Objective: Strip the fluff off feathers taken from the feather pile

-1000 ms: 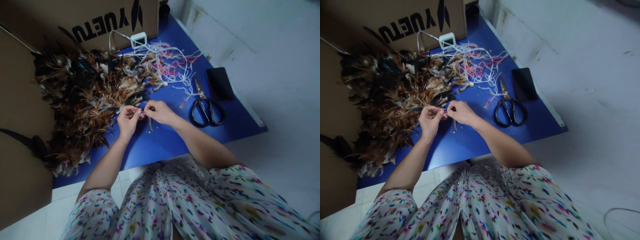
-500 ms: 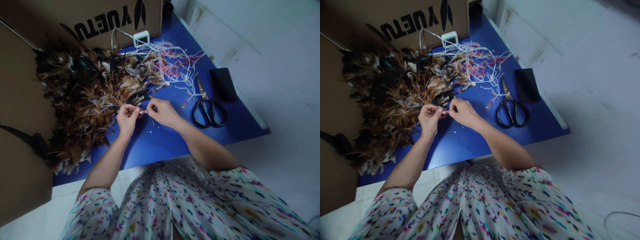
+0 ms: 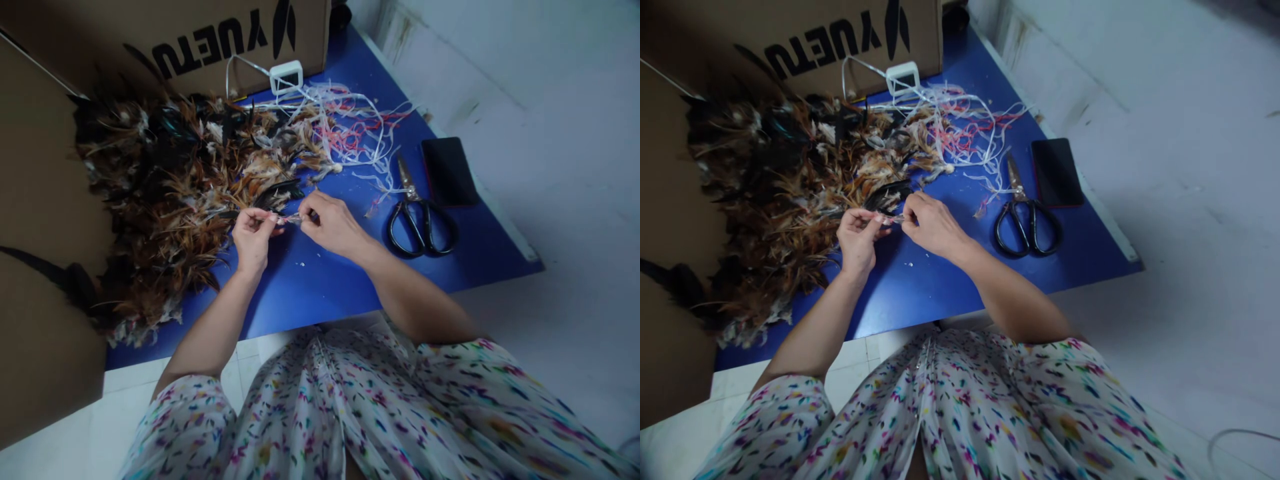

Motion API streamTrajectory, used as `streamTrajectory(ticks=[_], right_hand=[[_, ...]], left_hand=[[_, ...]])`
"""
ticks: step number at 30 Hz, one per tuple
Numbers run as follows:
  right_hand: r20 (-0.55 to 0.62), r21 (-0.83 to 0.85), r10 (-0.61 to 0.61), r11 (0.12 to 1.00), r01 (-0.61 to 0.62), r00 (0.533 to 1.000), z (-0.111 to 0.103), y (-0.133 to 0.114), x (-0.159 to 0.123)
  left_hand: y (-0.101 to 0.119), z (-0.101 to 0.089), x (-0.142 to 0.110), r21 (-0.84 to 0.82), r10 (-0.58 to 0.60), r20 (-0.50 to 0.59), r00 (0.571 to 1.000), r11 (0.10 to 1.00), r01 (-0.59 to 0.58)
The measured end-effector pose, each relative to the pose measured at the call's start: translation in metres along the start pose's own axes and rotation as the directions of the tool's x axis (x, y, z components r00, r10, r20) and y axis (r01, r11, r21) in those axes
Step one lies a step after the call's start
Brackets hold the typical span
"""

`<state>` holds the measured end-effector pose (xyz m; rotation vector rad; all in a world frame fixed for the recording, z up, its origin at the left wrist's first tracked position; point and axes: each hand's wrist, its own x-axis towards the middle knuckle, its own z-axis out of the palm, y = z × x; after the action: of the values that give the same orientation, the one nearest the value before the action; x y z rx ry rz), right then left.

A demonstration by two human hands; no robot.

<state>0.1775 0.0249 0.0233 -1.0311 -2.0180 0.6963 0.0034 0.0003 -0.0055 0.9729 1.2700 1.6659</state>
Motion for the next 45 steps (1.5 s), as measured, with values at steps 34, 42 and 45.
streamTrajectory(ticks=[34, 42, 45], right_hand=[[0.086, 0.394, 0.248, 0.881, -0.262, 0.965, -0.002, 0.017, 0.006], [0.060, 0.399, 0.221, 0.888, -0.227, 0.973, -0.007, 0.016, 0.006], [0.082, 0.413, 0.250, 0.872, -0.261, 0.965, -0.007, 0.013, 0.006]], left_hand=[[0.003, -0.013, 0.009, 0.077, -0.024, 0.141, 0.990, 0.997, 0.013], [0.015, -0.016, 0.003, 0.459, 0.330, 0.418, 0.846, 0.727, -0.510], [0.014, -0.015, 0.004, 0.445, 0.329, 0.497, 0.803, 0.698, -0.561]])
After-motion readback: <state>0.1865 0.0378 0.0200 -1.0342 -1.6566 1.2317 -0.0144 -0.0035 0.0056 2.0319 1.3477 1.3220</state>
